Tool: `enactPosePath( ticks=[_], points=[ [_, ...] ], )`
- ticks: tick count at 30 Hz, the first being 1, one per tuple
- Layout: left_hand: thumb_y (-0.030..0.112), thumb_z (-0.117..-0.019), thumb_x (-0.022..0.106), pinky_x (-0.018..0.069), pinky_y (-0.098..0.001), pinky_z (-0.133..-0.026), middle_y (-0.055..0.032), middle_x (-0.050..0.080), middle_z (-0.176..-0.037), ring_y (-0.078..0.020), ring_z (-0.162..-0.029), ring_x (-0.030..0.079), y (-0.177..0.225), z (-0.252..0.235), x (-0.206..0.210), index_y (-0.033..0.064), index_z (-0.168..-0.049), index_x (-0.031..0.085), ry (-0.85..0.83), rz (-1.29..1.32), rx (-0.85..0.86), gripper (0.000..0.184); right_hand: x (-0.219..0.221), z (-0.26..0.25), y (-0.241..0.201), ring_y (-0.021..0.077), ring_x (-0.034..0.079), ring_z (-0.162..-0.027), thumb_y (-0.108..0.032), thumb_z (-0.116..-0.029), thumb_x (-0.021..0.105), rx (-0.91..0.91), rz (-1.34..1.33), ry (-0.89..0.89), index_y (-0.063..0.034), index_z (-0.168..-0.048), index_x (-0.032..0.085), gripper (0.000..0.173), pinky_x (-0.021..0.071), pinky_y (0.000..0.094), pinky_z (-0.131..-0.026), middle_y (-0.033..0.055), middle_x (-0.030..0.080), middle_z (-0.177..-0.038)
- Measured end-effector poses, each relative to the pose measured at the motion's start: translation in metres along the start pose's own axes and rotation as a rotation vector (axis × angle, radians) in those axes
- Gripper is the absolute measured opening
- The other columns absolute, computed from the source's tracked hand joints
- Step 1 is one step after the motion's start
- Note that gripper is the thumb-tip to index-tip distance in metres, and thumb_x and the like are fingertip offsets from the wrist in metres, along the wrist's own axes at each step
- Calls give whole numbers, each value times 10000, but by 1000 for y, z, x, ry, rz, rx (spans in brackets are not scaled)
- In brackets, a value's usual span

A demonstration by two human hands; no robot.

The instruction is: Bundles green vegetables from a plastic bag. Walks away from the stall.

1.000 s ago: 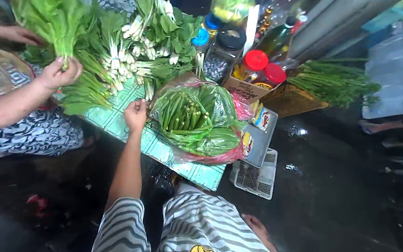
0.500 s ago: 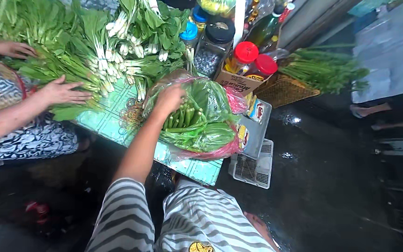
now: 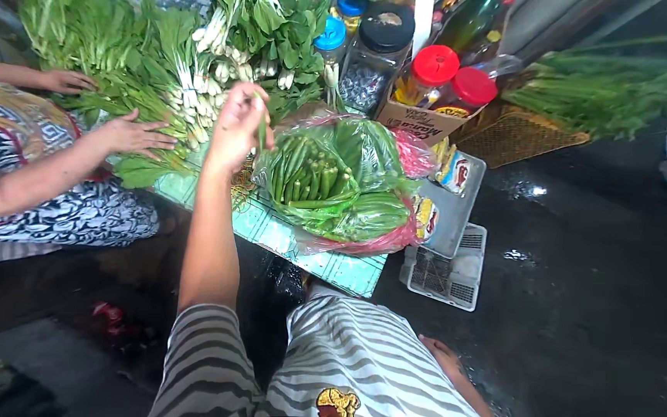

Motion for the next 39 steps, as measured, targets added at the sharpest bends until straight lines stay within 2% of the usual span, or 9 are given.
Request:
enactPosePath(
  ticks=[4, 7, 13, 17, 21, 26, 29, 35, 39],
  points=[
    [371, -977, 683, 565, -576, -833, -183, 691, -1051, -326, -913, 685, -89, 33, 26, 58, -1262, 620, -159, -819, -306, 428, 3, -12, -16, 215, 645, -823, -317, -1049, 605, -30, 23, -37, -17, -1175, 654, 329, 546, 435, -735, 150, 686, -984],
    [501, -962, 662, 516, -646, -942, -227, 671, -1187, -407, -1114, 655, -125, 46, 24, 30, -1280, 631, -108, -1031, -471, 569, 6, -15, -34, 205, 635, -793, -309, -1049, 607, -65, 32, -52, -16, -1146, 662, 314, 542, 425, -718, 142, 678, -949],
    [366, -976, 615, 533, -616, -796, -183, 675, -950, -364, -919, 671, -130, 38, 18, 18, -1038, 669, -71, -981, -445, 358, 14, -18, -72, 228, 624, -819, -251, -1046, 616, -170, 112, -72, 3, -1133, 650, 271, 541, 450, -749, 161, 657, -973],
    [333, -988, 596, 537, -526, -740, -120, 667, -864, -263, -812, 659, -88, 35, 5, 46, -1015, 685, 137, -714, -364, 302, 11, 11, -143, 292, 668, -864, -224, -1019, 642, -465, 242, -47, 29, -1159, 669, 290, 555, 529, -830, 195, 687, -975],
    [237, -1041, 581, 380, -228, -418, 31, 466, -613, -76, -450, 401, -64, 53, 25, 103, -964, 584, 320, 48, -343, 155, 22, 125, -275, 126, 641, -762, -242, -977, 623, -938, 5, -61, 19, -1211, 647, 352, 572, 345, -696, 74, 681, -927],
    [330, -1047, 568, 372, -202, -412, 41, 451, -648, -55, -448, 352, -83, 112, 133, 170, -1000, 584, 261, 554, -597, 167, 90, 250, -389, 148, 659, -841, -319, -942, 739, -1439, -138, -318, -62, -1455, 451, 641, 607, 344, -733, 101, 642, -1181],
    [309, -1096, 461, 422, -244, -455, 3, 472, -612, -93, -462, 421, -91, 141, 170, 102, -1015, 566, 247, 448, -573, 246, 98, 250, -398, 159, 679, -819, -159, -942, 717, -1507, -227, -243, -54, -1258, 641, 342, 630, 346, -703, 90, 670, -1100],
    [355, -1083, 434, 532, -428, -939, -107, 645, -1102, -249, -1087, 610, -20, 192, 154, 68, -1142, 672, 341, -781, 114, 378, 96, 244, -397, 78, 672, -769, -151, -938, 679, -1609, 83, -230, -45, -1000, 736, 135, 606, 246, -674, 52, 715, -983],
    [339, -1085, 468, 464, -441, -1115, -69, 657, -1306, -218, -1321, 553, -29, 203, 162, 89, -1210, 689, 236, -719, 65, 356, 135, 269, -406, 77, 697, -835, -174, -967, 660, -1746, 276, -434, -58, -998, 739, 144, 620, 274, -766, 32, 732, -957]
  ],
)
Point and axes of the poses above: each hand's wrist, its own z-axis away from the middle knuckle, its own x-axis out of the palm, y = z × x, the point moved 10 cm from there along -z, towards the middle knuckle
